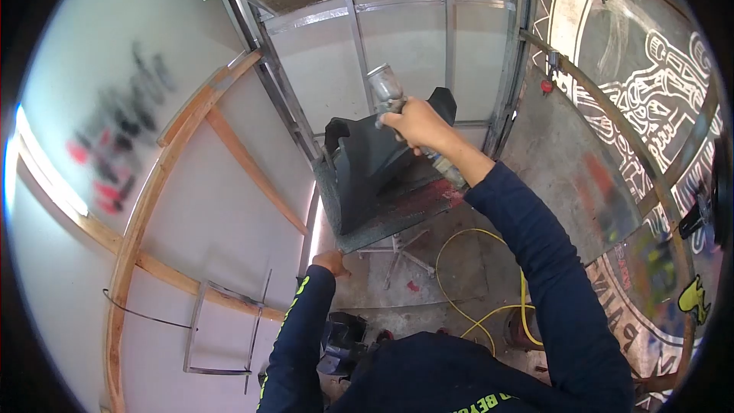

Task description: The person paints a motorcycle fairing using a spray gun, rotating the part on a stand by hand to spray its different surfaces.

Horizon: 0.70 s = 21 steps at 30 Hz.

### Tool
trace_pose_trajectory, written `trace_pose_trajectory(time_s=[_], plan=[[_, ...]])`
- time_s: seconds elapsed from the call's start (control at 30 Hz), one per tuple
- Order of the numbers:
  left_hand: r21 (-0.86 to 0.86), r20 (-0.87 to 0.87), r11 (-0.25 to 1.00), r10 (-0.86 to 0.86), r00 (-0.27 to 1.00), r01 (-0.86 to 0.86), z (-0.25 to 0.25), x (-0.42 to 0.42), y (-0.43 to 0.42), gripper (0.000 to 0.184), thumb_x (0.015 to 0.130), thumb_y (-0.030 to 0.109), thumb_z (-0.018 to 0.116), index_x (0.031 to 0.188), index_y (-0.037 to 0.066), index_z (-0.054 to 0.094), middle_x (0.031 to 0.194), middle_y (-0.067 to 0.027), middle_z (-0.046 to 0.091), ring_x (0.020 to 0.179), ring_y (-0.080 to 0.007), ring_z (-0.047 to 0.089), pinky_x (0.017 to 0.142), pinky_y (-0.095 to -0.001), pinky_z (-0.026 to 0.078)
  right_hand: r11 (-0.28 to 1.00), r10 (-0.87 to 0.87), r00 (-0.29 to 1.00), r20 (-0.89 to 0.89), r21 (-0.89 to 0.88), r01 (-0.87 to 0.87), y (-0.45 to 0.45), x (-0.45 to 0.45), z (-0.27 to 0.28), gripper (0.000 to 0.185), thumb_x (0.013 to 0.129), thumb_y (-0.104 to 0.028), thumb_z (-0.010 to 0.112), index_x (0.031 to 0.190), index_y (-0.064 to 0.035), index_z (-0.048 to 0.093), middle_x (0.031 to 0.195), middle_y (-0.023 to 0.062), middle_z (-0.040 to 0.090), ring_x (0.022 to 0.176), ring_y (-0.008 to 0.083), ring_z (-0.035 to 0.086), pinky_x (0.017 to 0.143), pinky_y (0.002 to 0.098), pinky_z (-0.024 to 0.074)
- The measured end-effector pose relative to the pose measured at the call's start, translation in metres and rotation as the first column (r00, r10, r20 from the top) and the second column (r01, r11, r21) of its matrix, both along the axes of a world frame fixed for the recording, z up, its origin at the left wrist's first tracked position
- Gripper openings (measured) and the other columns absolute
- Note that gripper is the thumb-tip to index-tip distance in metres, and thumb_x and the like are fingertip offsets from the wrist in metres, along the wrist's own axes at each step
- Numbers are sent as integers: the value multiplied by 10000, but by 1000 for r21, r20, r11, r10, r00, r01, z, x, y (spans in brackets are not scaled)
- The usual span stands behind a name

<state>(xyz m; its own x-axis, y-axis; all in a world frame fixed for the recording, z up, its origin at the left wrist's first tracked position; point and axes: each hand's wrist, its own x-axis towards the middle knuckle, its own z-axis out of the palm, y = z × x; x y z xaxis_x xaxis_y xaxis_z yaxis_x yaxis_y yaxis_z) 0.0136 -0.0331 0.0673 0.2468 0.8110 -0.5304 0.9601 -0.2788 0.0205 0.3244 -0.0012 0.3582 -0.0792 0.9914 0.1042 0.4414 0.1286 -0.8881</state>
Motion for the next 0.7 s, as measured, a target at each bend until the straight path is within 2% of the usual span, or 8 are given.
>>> trace_pose_trajectory(time_s=[0.07, 0.13, 0.17, 0.23, 0.27, 0.37, 0.53, 0.7], plan=[[-4, -9, 1000, -30, 1000, 30, -1, 0, 0, 836, 688, 519, 799, 1354, 80, 551, 1247, -155, 660, 1150, -320, 638, 946, -433, 517, 1000, 24, 1000, -6, -4, -24, 7, -14, 4, 265, 870, -230, 622, 849, 33, 598, 616, 87, 584, 411, 158, 526, 370, 330, 454], [-12, 4, 999, -32, 999, 32, -5, -3, 2, 817, 700, 518, 791, 1350, 82, 557, 1251, -156, 657, 1156, -324, 633, 950, -434, 513, 998, 56, 991, -119, 12, -55, 17, -25, 6, 272, 871, -228, 624, 859, 43, 598, 620, 97, 594, 408, 147, 518, 356, 328, 447], [-20, 18, 999, -37, 999, 37, -7, -3, 3, 799, 712, 518, 783, 1345, 84, 563, 1255, -158, 655, 1162, -328, 629, 955, -436, 509, 998, 56, 992, -117, 13, -55, 20, -27, 8, 272, 871, -228, 624, 859, 43, 598, 620, 97, 594, 408, 147, 518, 356, 328, 447], [-39, 37, 998, -45, 998, 46, -6, -4, 3, 843, 695, 548, 792, 1354, 79, 557, 1274, -168, 642, 1177, -339, 617, 969, -442, 501, 994, 102, 923, -371, -7, -113, 25, -30, 10, 288, 877, -237, 627, 871, 50, 602, 630, 105, 609, 404, 145, 509, 346, 331, 442], [-55, 56, 997, -55, 997, 58, -4, -4, 5, 887, 678, 579, 802, 1363, 74, 551, 1292, -178, 630, 1192, -350, 605, 983, -448, 493, 994, 103, 922, -373, -5, -113, 30, -29, 10, 288, 877, -237, 627, 871, 50, 602, 630, 105, 609, 404, 145, 509, 346, 331, 442], [-48, 29, 997, -52, 998, 54, -3, -4, 5, 860, 686, 583, 792, 1343, 74, 570, 1275, -182, 638, 1184, -361, 607, 981, -449, 493, 995, 81, 946, -312, -32, -96, 48, -19, -4, 296, 884, -248, 631, 893, 47, 605, 639, 113, 617, 400, 147, 504, 347, 335, 441], [-81, 8, 994, -69, 998, 69, 3, -3, 12, 853, 684, 595, 784, 1330, 74, 589, 1252, -182, 650, 1178, -364, 610, 980, -448, 494, 998, -51, 993, -107, -37, 47, 50, 17, -14, 301, 890, -254, 624, 920, 45, 613, 633, 106, 610, 404, 153, 518, 359, 345, 456], [-102, -1, 988, -118, 993, 118, 4, 0, 23, 866, 674, 609, 783, 1324, 67, 602, 1254, -176, 652, 1179, -351, 611, 984, -442, 493, 985, -168, 986, 12, -22, 168, 49, 57, -16, 298, 867, -236, 633, 865, 62, 622, 607, 101, 599, 416, 168, 546, 383, 356, 486]])
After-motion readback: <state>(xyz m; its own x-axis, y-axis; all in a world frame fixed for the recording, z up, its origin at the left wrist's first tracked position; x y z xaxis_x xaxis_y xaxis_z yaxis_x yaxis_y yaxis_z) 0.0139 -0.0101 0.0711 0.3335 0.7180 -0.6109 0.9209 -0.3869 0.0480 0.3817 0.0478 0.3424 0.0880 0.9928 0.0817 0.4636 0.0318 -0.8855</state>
